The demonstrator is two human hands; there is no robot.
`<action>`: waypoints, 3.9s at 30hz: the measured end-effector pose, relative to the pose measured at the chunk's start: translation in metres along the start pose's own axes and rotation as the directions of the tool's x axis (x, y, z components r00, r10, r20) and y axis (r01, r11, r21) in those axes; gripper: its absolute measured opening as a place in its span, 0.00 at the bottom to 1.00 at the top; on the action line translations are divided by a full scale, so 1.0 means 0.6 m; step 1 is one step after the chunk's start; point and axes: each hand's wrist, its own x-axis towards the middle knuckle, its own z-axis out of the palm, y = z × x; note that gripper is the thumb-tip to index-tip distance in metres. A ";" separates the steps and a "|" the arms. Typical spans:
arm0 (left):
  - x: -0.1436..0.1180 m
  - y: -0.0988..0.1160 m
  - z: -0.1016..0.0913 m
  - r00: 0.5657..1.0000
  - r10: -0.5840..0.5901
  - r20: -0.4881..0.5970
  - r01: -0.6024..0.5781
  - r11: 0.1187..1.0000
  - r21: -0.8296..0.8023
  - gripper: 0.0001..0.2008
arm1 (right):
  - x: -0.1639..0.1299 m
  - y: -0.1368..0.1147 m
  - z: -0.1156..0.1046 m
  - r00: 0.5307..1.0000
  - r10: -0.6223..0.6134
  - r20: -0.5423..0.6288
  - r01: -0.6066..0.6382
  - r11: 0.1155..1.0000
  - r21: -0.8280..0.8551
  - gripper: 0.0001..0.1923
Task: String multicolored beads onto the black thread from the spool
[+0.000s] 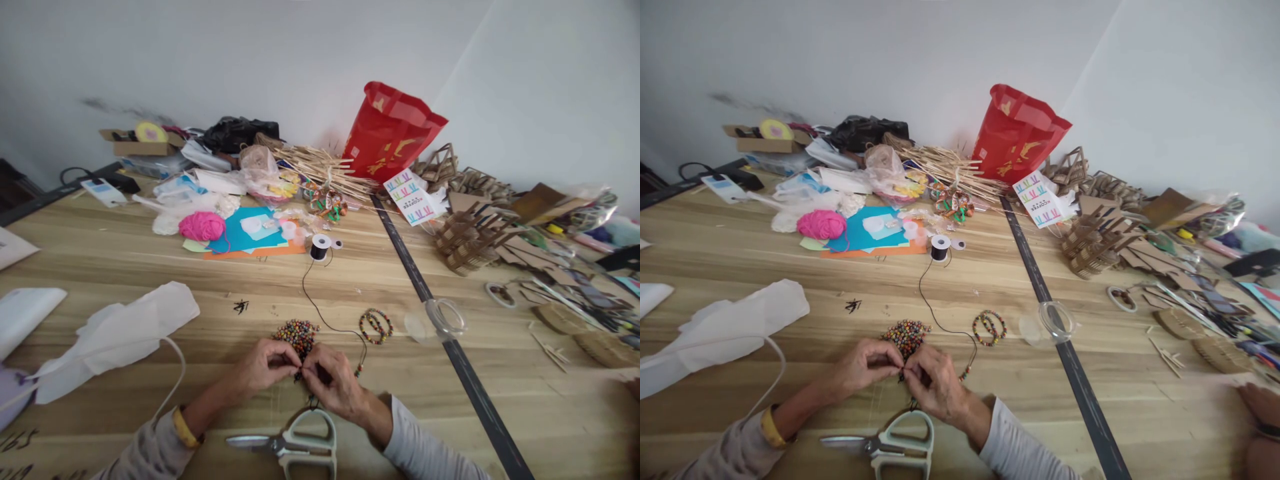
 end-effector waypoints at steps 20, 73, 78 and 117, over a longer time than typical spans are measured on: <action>0.002 -0.012 -0.008 0.992 0.122 -0.033 -0.121 0.992 0.020 0.07 | 0.000 0.000 -0.001 1.000 0.006 -0.014 -0.005 1.000 0.008 0.06; 0.001 -0.010 -0.006 0.997 0.070 -0.040 -0.069 0.997 0.039 0.08 | -0.004 0.004 -0.001 1.000 0.003 -0.017 -0.003 1.000 0.018 0.05; 0.002 -0.007 -0.005 0.998 0.058 -0.016 -0.058 0.998 0.024 0.06 | -0.003 0.004 -0.001 1.000 -0.004 -0.008 0.004 1.000 0.011 0.05; 0.001 -0.007 -0.005 0.998 0.048 -0.028 -0.048 0.999 -0.018 0.06 | -0.001 0.003 0.000 1.000 -0.003 -0.029 0.003 1.000 -0.001 0.06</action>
